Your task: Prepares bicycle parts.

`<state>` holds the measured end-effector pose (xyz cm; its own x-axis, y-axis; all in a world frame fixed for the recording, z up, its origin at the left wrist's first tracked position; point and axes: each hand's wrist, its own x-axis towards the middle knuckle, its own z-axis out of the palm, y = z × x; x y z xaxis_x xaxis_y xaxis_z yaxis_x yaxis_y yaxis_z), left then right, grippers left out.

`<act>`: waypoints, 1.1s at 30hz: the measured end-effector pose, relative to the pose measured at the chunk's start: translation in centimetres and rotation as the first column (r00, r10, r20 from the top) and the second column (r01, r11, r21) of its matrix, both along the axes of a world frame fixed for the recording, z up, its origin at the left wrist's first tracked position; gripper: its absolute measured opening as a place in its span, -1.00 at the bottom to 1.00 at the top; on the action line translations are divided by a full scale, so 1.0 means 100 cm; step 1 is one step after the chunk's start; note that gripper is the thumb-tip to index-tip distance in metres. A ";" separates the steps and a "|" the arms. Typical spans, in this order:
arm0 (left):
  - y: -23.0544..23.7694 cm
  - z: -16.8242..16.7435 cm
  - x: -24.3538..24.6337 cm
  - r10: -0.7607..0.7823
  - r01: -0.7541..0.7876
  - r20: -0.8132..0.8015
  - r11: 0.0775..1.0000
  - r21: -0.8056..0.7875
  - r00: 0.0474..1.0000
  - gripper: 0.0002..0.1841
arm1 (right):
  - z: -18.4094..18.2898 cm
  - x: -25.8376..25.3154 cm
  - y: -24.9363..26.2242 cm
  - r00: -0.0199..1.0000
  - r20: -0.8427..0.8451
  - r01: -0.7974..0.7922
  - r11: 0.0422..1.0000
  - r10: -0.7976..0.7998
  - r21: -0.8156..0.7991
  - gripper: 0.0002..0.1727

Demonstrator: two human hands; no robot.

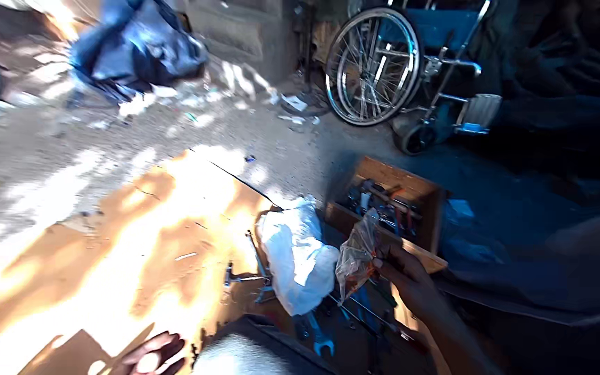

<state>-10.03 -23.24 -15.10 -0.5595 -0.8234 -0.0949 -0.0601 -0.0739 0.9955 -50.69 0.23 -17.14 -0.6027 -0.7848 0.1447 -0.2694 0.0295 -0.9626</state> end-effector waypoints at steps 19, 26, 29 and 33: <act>0.005 -0.011 0.020 0.674 -0.597 -0.290 0.737 0.316 0.679 -0.67 | 0.029 0.265 -0.238 0.481 -0.404 -0.801 0.578 0.778 0.159 -0.73; 0.003 -0.031 0.007 0.618 -0.602 -0.022 0.773 0.201 0.786 -0.30 | -0.001 0.251 -0.228 0.577 -0.405 -0.732 0.669 0.709 0.129 -0.83; 0.002 -0.025 0.001 0.605 -0.560 -0.111 0.781 0.276 0.788 -0.31 | 0.002 0.243 -0.236 0.615 -0.272 -0.752 0.654 0.740 0.078 -0.81; 0.004 -0.028 0.001 0.578 -0.515 -0.164 0.800 0.308 0.799 -0.30 | -0.003 0.240 -0.240 0.592 -0.106 -0.799 0.599 0.799 0.054 -0.74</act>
<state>-9.95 -22.86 -17.91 -0.0522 -0.9667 -0.2506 0.2975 -0.2546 0.9202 -26.67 -23.79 -17.40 0.2858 -0.9439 0.1655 -0.2854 -0.2487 -0.9256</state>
